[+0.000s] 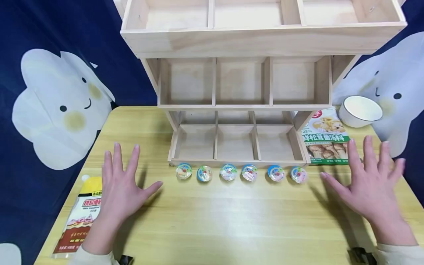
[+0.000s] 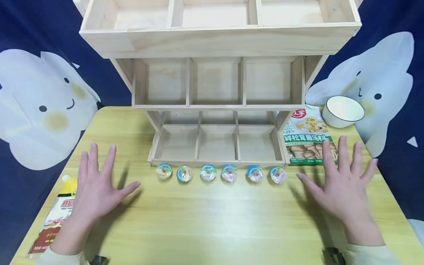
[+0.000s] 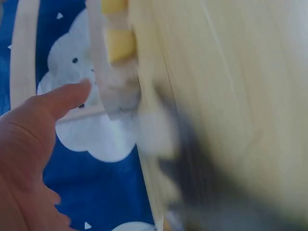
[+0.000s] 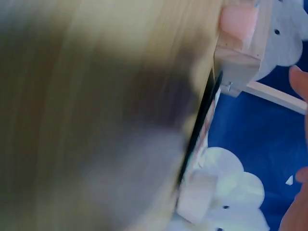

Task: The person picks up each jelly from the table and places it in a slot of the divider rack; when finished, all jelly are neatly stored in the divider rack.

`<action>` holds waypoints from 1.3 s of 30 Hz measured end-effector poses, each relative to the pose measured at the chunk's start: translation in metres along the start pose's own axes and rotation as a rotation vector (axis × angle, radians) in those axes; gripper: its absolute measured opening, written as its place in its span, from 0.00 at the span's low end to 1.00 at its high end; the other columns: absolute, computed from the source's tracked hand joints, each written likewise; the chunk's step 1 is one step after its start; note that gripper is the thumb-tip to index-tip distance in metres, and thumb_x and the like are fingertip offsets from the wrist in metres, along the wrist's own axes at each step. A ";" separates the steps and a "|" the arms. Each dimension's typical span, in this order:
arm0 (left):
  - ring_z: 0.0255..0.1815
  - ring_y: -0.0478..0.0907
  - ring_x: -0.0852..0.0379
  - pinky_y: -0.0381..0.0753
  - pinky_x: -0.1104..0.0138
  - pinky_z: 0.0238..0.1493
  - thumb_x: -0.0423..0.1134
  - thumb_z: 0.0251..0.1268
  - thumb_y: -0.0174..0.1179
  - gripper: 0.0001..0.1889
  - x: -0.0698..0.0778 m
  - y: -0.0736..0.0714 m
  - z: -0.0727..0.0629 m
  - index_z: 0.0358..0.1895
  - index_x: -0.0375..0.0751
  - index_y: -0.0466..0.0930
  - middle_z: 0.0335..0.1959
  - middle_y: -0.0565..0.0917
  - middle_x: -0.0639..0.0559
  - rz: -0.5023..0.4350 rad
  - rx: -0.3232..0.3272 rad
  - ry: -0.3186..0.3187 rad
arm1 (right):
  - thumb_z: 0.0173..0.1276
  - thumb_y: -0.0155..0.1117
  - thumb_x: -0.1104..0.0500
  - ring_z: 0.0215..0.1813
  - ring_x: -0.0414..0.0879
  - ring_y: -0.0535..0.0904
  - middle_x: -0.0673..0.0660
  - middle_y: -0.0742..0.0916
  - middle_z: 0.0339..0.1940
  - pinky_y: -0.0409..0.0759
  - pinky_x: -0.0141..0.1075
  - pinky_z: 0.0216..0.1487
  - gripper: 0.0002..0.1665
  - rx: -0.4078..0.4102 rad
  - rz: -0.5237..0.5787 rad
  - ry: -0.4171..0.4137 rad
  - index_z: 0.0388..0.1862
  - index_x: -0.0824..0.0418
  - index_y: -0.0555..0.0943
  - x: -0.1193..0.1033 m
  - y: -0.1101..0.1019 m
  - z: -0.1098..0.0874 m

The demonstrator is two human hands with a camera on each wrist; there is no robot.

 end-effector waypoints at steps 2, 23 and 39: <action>0.76 0.40 0.28 0.47 0.29 0.67 0.55 0.40 0.80 0.62 0.005 0.001 -0.001 0.80 0.49 0.53 0.80 0.41 0.34 -0.135 0.017 -0.017 | 0.61 0.65 0.31 0.79 0.65 0.34 0.67 0.48 0.81 0.27 0.65 0.71 0.63 0.106 0.156 -0.056 0.81 0.63 0.49 -0.004 0.002 0.005; 0.58 0.76 0.41 0.79 0.50 0.57 0.25 0.49 0.76 0.33 0.038 0.046 -0.002 0.62 0.34 0.76 0.58 0.78 0.40 -0.853 -0.120 0.046 | 0.54 0.62 0.87 0.72 0.48 0.66 0.58 0.70 0.73 0.72 0.28 0.63 0.57 0.168 1.195 0.096 0.79 0.55 0.60 -0.005 0.046 0.072; 0.50 0.78 0.36 0.82 0.59 0.53 0.18 0.48 0.73 0.26 0.034 0.063 -0.001 0.55 0.28 0.80 0.53 0.81 0.36 -1.046 -0.038 -0.093 | 0.48 0.45 0.96 0.68 0.54 0.70 0.64 0.74 0.68 0.76 0.35 0.61 0.59 0.144 1.599 0.057 0.77 0.58 0.63 -0.026 0.070 0.095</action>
Point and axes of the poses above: each hand's wrist, its own z-axis towards the middle knuckle, its own y-axis out of the palm, x = y × z, the point moved 5 cm from there along z, towards the middle knuckle
